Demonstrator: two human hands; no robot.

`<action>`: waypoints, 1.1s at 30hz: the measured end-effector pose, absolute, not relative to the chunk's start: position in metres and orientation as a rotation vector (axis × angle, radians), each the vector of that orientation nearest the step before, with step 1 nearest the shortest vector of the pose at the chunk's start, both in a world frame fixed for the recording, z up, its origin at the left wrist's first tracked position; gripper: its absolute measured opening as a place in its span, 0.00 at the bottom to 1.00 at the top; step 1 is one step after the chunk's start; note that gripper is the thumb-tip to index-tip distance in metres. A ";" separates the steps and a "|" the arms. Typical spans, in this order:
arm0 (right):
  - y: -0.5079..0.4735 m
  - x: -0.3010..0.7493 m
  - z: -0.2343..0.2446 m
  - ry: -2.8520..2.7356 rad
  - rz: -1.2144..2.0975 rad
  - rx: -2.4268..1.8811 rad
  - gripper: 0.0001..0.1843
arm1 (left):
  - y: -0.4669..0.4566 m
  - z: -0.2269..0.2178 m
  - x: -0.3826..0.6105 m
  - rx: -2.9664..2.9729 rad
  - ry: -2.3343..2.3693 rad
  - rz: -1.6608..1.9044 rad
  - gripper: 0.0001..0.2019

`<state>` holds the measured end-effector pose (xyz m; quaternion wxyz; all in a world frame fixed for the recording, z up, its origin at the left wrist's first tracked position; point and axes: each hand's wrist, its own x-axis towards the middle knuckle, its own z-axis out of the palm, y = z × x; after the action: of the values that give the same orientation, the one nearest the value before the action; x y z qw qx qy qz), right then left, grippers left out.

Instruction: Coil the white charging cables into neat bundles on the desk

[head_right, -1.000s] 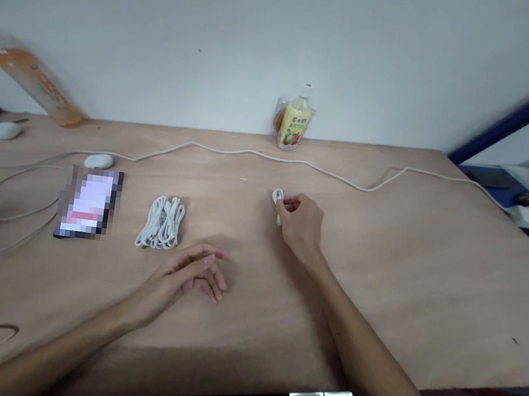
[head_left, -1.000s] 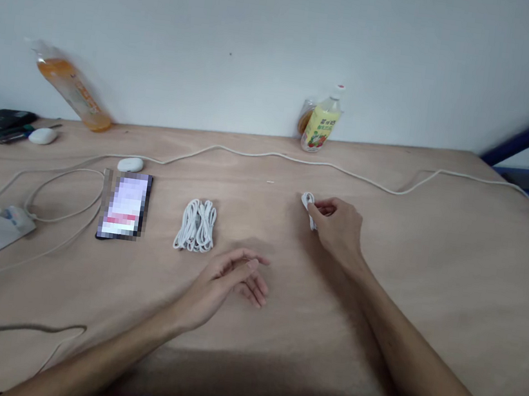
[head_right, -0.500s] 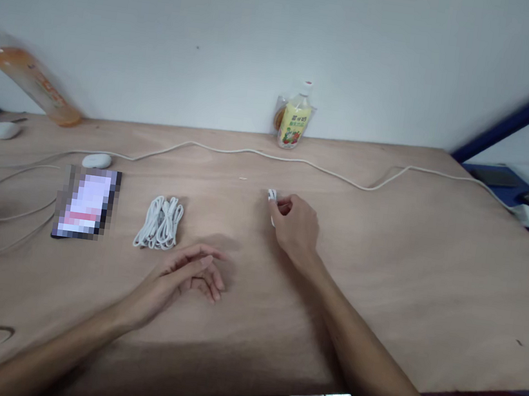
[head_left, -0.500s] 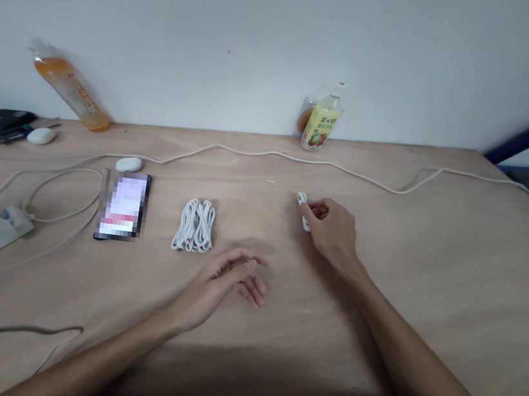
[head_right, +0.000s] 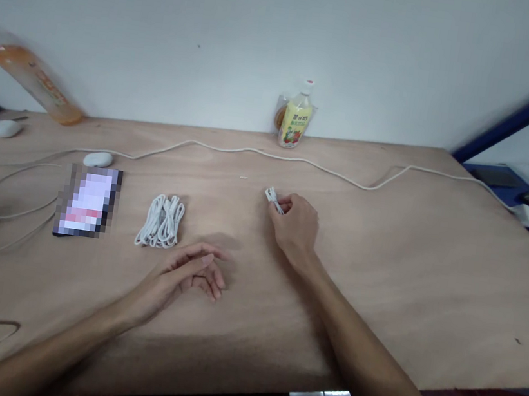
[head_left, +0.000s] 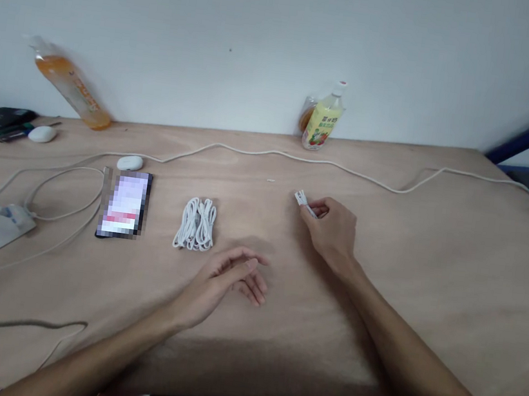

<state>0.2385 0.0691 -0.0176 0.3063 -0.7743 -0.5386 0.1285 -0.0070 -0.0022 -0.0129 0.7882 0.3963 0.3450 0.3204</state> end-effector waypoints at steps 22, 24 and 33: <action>0.067 0.243 -0.009 -1.385 0.256 -2.192 0.06 | -0.002 -0.010 -0.008 0.865 0.758 0.693 0.23; 0.067 0.244 -0.010 -1.396 0.254 -2.186 0.06 | -0.002 -0.010 -0.008 0.866 0.758 0.691 0.23; 0.066 0.246 -0.015 -1.403 0.241 -2.196 0.12 | 0.000 -0.012 -0.007 0.902 0.762 0.696 0.24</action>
<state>0.2463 0.0657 -0.0149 0.2592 -0.8104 -0.5178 0.0891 -0.0074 -0.0003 -0.0120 0.7743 0.4164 0.3521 0.3212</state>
